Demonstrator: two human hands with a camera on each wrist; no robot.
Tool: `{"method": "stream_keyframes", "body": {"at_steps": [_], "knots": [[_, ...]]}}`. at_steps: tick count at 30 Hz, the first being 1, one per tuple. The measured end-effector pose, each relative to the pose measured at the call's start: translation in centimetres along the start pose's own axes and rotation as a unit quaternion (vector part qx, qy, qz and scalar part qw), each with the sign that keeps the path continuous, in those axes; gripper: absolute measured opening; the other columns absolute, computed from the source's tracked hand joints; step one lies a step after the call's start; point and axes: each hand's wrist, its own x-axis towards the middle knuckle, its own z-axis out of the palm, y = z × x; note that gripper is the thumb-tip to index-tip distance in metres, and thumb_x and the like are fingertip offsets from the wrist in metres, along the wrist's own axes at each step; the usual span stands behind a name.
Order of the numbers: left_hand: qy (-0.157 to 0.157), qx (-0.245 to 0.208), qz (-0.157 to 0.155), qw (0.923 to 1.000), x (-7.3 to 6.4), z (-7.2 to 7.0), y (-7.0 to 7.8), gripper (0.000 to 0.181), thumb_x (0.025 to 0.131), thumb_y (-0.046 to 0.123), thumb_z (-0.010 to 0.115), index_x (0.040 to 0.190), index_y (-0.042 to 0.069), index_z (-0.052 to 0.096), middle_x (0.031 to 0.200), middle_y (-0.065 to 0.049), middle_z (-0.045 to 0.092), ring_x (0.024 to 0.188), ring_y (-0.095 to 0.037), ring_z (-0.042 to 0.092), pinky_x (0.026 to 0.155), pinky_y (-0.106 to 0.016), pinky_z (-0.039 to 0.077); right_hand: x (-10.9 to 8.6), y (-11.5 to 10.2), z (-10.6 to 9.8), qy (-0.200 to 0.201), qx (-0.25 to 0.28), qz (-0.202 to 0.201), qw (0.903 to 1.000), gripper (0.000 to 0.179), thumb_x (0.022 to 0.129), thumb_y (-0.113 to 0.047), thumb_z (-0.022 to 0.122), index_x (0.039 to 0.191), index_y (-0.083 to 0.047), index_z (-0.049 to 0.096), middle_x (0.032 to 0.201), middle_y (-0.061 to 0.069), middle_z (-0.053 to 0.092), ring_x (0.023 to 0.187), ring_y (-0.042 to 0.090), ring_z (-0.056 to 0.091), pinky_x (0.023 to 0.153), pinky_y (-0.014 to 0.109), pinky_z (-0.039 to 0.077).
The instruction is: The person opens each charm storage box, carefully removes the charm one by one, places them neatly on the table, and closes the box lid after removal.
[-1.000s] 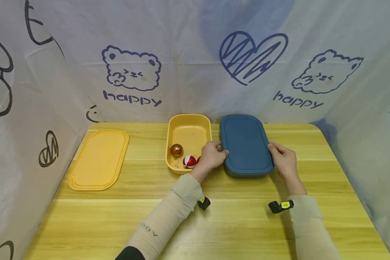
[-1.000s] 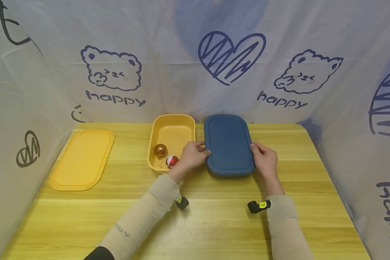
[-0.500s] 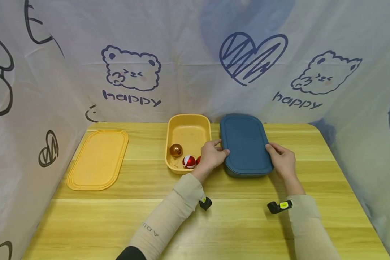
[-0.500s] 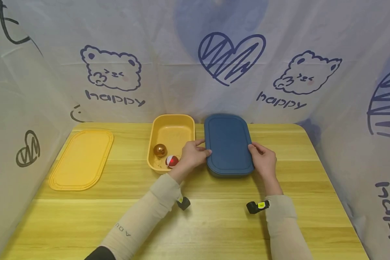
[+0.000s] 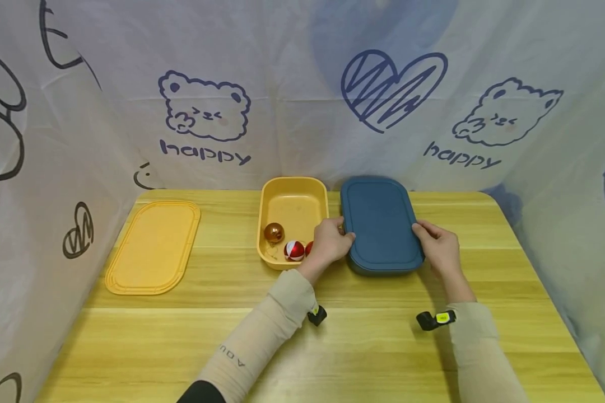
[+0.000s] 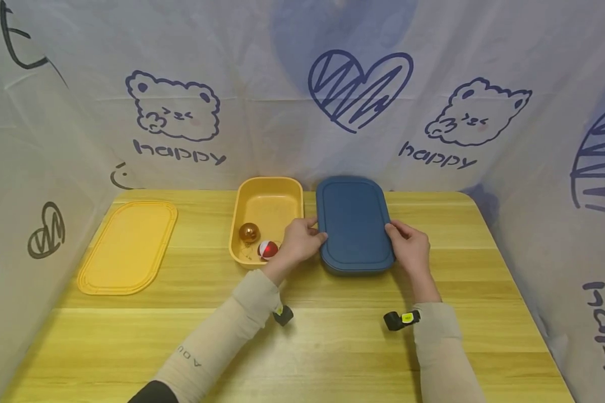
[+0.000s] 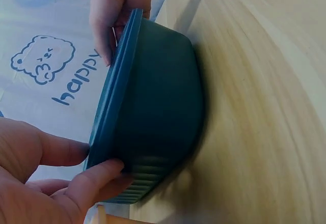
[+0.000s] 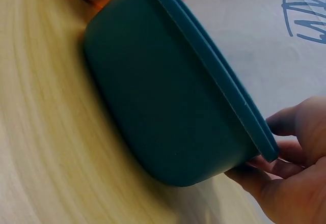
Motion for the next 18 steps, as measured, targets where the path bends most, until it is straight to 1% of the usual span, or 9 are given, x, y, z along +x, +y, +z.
{"method": "stream_keyframes", "body": {"at_steps": [3,8,13,18], "knots": [[-0.005,0.015,0.007,0.9998,-0.03,-0.18,0.16,0.049,0.1,0.014,0.07,0.146,-0.001,0.06,0.122,-0.015,0.076,0.106,-0.026,0.068,0.074,-0.023,0.052,-0.04,-0.09,-0.16,-0.006,-0.001,-0.004,1.0,0.06,0.106,-0.043,0.06,0.155,-0.008,0.054,0.161,0.017,0.05,0.151,0.033,0.047,0.122,0.045,0.042],[-0.01,0.032,0.012,0.9994,0.04,-0.4,0.15,0.045,0.101,0.015,0.069,0.144,0.0,0.063,0.128,-0.015,0.075,0.116,-0.028,0.068,0.082,-0.027,0.057,-0.05,-0.26,-0.31,-0.012,-0.003,-0.008,0.9999,0.06,0.107,-0.043,0.059,0.155,-0.008,0.053,0.162,0.015,0.049,0.152,0.033,0.045,0.122,0.045,0.041],[-0.011,0.032,0.019,0.9992,0.11,-0.54,-0.03,0.047,0.102,0.014,0.068,0.146,0.0,0.061,0.136,-0.016,0.071,0.126,-0.029,0.065,0.086,-0.028,0.057,-0.07,-0.4,-0.39,-0.009,-0.014,-0.01,0.9998,0.058,0.107,-0.045,0.059,0.153,-0.01,0.056,0.16,0.015,0.052,0.15,0.032,0.048,0.121,0.045,0.044],[-0.019,0.024,0.029,0.9991,0.0,-0.83,0.06,0.048,0.102,0.014,0.067,0.148,0.001,0.058,0.144,-0.016,0.066,0.13,-0.029,0.063,0.083,-0.027,0.053,-0.02,-0.42,-0.5,0.002,-0.023,-0.013,0.9997,0.055,0.107,-0.044,0.059,0.15,-0.01,0.06,0.157,0.015,0.055,0.149,0.032,0.049,0.12,0.045,0.044]]}}
